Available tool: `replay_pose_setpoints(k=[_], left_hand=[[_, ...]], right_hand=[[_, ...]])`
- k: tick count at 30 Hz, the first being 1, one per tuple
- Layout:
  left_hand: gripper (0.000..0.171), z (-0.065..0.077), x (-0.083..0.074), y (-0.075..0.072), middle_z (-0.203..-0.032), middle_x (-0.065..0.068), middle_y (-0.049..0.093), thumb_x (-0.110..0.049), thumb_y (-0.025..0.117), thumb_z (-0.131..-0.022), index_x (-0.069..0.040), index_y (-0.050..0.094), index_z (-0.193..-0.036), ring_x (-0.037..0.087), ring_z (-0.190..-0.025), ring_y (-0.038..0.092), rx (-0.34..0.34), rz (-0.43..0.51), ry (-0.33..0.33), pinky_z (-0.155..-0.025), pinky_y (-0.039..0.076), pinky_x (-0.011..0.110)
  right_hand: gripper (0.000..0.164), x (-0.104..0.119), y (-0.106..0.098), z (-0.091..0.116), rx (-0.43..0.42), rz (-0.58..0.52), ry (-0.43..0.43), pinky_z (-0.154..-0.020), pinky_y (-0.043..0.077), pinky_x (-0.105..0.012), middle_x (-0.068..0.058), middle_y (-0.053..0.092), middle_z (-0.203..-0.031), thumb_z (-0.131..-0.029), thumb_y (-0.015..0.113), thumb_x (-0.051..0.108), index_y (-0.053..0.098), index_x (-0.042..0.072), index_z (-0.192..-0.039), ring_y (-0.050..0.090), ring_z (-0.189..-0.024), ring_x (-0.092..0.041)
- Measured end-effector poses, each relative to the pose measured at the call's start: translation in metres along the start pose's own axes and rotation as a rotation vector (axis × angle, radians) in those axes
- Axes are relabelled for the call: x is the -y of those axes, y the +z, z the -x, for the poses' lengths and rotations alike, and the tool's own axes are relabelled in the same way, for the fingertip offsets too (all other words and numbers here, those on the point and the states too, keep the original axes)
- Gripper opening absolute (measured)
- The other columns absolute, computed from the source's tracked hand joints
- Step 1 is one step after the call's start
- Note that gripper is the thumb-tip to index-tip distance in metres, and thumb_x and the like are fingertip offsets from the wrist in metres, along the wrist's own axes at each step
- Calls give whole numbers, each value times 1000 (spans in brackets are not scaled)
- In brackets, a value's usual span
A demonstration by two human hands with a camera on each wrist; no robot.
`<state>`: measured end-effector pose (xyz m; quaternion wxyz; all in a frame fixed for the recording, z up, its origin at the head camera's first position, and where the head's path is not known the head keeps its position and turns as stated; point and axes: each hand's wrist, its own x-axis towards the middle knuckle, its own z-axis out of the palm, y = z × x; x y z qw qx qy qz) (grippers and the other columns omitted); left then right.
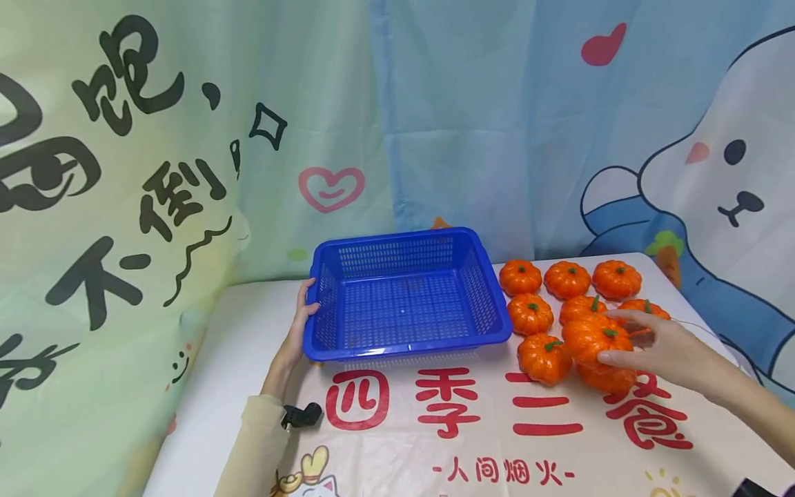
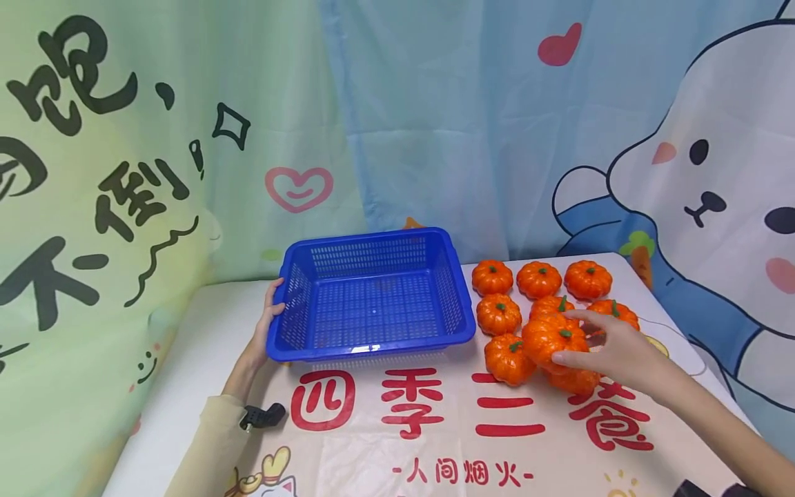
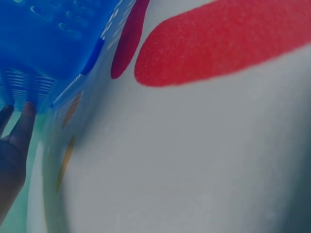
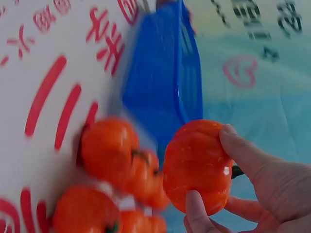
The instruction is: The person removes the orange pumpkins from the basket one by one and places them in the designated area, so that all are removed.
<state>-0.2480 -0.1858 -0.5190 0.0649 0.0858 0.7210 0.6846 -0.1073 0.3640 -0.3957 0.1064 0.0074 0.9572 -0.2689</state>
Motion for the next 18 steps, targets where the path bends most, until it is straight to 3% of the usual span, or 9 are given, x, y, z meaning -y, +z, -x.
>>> replay_pose_setpoints(k=[6, 10, 18], left_hand=[[61, 1, -1, 1, -163, 4, -1, -29, 26, -95, -33, 7, -152, 34, -146, 11, -9, -11, -7, -115, 14, 59], [61, 1, -3, 0, -163, 4, 0, -29, 26, -95, -33, 7, -152, 34, -146, 11, -11, -9, -6, -116, 13, 58], [60, 1, -2, 1, -163, 4, -1, -29, 26, -96, -32, 6, -153, 34, -146, 10, -7, -21, -5, -116, 12, 59]], right_hand=[[89, -48, -11, 9, -146, 36, 114, -62, 58, -45, -44, 45, -117, -83, 72, 43, 33, -15, -138, 49, -97, -53], [88, -71, -15, 14, -186, 14, 173, -63, 57, -47, -46, 43, -115, -86, 69, 42, 29, -18, -137, 47, -93, -52], [97, -110, -13, 11, -66, -36, 295, -70, 57, -46, -46, 36, -116, -88, 62, 53, 21, -19, -138, 43, -96, -51]])
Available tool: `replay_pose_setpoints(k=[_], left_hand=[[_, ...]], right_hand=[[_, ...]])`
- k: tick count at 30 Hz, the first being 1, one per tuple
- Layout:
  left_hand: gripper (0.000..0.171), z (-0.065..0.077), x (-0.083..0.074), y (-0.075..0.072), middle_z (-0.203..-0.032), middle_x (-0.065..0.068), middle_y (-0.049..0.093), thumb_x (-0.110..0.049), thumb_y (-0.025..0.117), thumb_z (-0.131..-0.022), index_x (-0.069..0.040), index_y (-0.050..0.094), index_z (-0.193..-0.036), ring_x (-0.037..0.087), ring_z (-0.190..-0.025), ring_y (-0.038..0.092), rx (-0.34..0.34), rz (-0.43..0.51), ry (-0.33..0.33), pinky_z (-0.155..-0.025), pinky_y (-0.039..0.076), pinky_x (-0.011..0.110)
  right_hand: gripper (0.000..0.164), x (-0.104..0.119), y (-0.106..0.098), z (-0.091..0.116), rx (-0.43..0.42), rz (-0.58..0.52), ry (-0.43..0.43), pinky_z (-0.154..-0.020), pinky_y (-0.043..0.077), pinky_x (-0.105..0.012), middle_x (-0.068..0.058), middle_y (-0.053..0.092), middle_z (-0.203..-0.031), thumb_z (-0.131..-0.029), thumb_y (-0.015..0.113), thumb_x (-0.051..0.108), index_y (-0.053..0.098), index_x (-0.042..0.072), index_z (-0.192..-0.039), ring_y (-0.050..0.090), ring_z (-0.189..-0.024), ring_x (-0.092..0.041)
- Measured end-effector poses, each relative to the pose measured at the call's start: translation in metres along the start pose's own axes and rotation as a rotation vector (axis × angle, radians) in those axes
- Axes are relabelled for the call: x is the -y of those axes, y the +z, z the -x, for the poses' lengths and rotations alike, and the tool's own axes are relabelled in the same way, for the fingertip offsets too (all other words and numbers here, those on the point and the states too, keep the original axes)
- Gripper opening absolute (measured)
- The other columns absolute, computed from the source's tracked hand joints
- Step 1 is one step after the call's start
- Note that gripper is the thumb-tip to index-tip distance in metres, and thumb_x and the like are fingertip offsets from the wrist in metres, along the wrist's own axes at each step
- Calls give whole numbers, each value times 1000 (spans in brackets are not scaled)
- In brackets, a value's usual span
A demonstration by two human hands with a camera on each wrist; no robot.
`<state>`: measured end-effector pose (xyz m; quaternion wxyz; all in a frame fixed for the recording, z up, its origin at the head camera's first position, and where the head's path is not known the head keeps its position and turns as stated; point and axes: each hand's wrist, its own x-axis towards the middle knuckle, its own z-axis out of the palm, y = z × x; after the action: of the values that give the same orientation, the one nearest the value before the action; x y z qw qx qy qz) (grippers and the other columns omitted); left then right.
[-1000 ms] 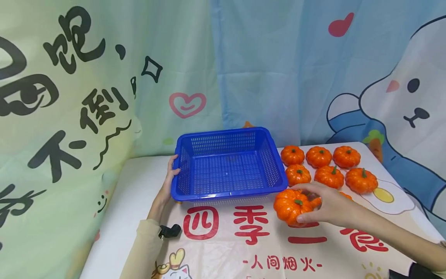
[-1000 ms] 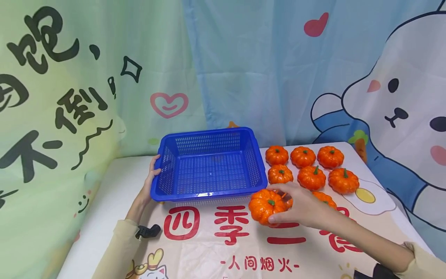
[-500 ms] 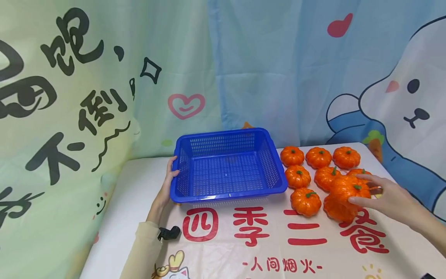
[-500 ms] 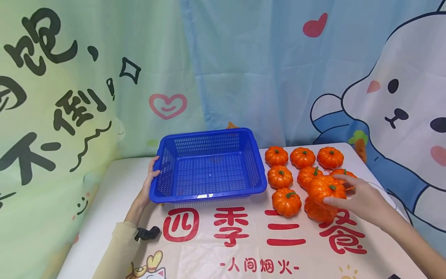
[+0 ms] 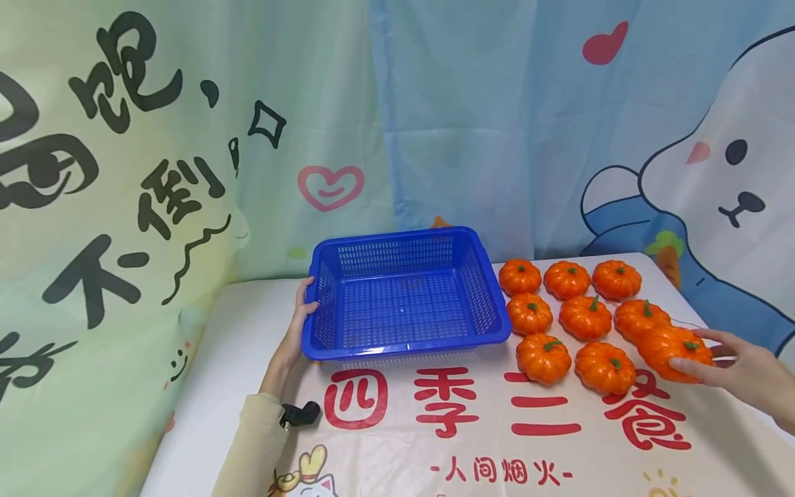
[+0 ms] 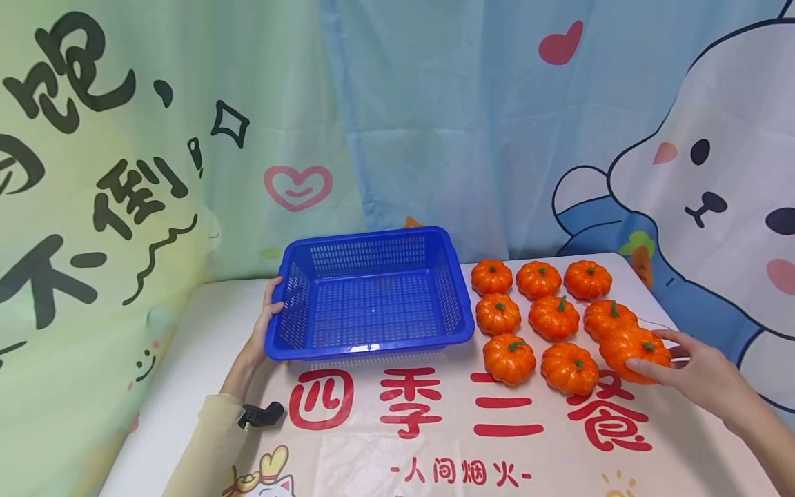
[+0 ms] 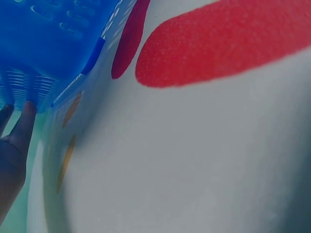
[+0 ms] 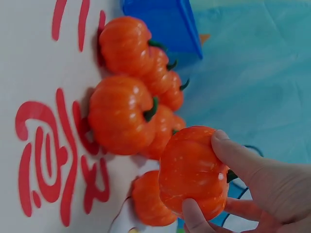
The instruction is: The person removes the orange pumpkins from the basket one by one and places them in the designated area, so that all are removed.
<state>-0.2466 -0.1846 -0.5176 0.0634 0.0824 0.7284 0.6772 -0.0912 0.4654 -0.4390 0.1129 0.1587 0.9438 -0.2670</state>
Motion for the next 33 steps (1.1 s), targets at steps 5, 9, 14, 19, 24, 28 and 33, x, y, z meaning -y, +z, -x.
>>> replay_pose_setpoints(k=[5, 9, 14, 19, 24, 28, 33], left_hand=[[60, -1, 2, 2, -163, 3, -1, -29, 26, -96, -33, 7, -153, 32, -147, 8, 5, -5, -10, -117, 11, 60], [61, -2, 2, 3, -163, 2, -2, -29, 27, -96, -32, 7, -153, 31, -148, 7, 10, -2, -14, -117, 9, 59], [61, -4, -1, 4, -163, 3, -2, -28, 27, -96, -32, 7, -153, 32, -148, 7, 15, -2, -13, -117, 9, 59], [61, -4, -3, 3, -163, 4, -1, -27, 26, -95, -32, 6, -153, 34, -147, 8, 15, -11, -18, -116, 11, 60], [62, -4, -1, 0, -163, 4, -1, -30, 28, -95, -34, 7, -153, 34, -147, 8, 13, -15, -27, -116, 12, 60], [64, -3, 1, -6, -164, 0, -6, -31, 29, -95, -38, 3, -154, 32, -150, 0, 25, -25, -32, -117, 7, 62], [59, -1, -5, -17, -164, -5, -13, -38, 22, -102, -42, -8, -153, 28, -152, -12, 87, -98, -23, -117, -1, 63]], right_hand=[[104, -20, 8, -7, 92, -16, 72, -73, 58, -43, -45, 38, -115, -84, 62, 60, 19, -18, -138, 49, -93, -43], [106, -29, 16, -10, 133, -27, 103, -73, 58, -41, -45, 40, -114, -83, 62, 61, 19, -19, -137, 54, -89, -36], [107, -38, 21, -11, 133, -16, 111, -71, 57, -39, -45, 41, -109, -82, 63, 61, 19, -23, -132, 56, -85, -34], [106, -44, 27, -15, 129, -16, 103, -69, 56, -36, -45, 40, -107, -83, 63, 61, 18, -23, -131, 51, -89, -40], [107, -44, 33, -18, 110, 0, 94, -70, 57, -39, -46, 35, -113, -83, 61, 62, 18, -19, -137, 44, -96, -49], [107, -39, 39, -17, 87, 6, 73, -71, 57, -41, -47, 32, -116, -86, 59, 60, 13, -21, -140, 41, -99, -52], [104, -33, 45, -15, 24, 2, 3, -79, 52, -57, -49, 26, -121, -91, 55, 54, 5, -23, -140, 33, -105, -58]])
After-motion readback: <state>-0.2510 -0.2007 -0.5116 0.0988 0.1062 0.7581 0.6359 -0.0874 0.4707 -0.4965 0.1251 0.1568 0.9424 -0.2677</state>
